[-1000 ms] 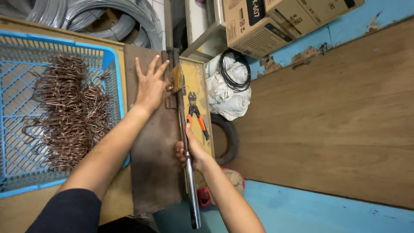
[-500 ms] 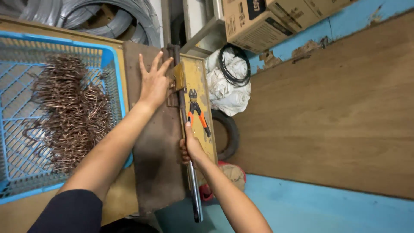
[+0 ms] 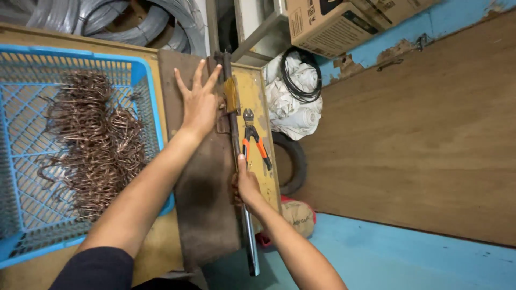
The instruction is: Sorting and cutting small metal wire pieces using a manual table-mounted cutter
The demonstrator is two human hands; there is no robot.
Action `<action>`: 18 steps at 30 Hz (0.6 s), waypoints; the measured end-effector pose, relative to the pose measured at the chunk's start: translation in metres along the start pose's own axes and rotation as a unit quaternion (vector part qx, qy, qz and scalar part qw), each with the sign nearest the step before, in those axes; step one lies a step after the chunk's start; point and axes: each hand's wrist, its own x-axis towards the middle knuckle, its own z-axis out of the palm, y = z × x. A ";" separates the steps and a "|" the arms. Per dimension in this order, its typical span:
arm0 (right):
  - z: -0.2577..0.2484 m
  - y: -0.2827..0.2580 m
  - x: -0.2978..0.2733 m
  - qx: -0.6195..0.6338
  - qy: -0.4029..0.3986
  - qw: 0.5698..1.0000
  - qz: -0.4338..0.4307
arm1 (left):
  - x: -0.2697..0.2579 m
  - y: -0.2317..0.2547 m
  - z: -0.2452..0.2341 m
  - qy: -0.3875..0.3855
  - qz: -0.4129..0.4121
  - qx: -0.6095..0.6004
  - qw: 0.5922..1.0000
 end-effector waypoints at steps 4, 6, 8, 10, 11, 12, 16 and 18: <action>0.000 -0.017 -0.021 -0.011 0.004 1.000 -0.005 | 0.001 0.001 -0.006 -0.014 -0.008 -0.002 1.000; 0.004 0.000 -0.007 -0.002 0.012 1.000 -0.002 | 0.000 0.002 0.000 -0.031 -0.043 -0.045 0.998; 0.003 -0.004 -0.011 0.003 0.017 1.000 -0.012 | 0.003 -0.001 0.002 -0.022 -0.044 -0.030 0.998; 0.005 -0.004 -0.006 0.005 0.021 0.999 -0.028 | 0.005 -0.002 0.000 -0.008 -0.049 -0.013 0.999; 0.007 -0.003 0.000 -0.003 0.016 0.999 -0.031 | 0.006 -0.002 -0.003 -0.015 -0.056 -0.014 0.998; 0.007 0.004 0.003 -0.013 0.011 0.999 -0.028 | 0.001 0.002 -0.005 -0.028 -0.064 -0.018 0.997; 0.010 0.013 0.014 -0.003 0.014 0.999 -0.036 | 0.004 0.003 -0.003 -0.025 -0.070 -0.003 0.997; 0.010 0.007 0.004 0.002 0.008 1.000 -0.030 | 0.007 0.001 0.002 -0.045 -0.084 -0.031 0.995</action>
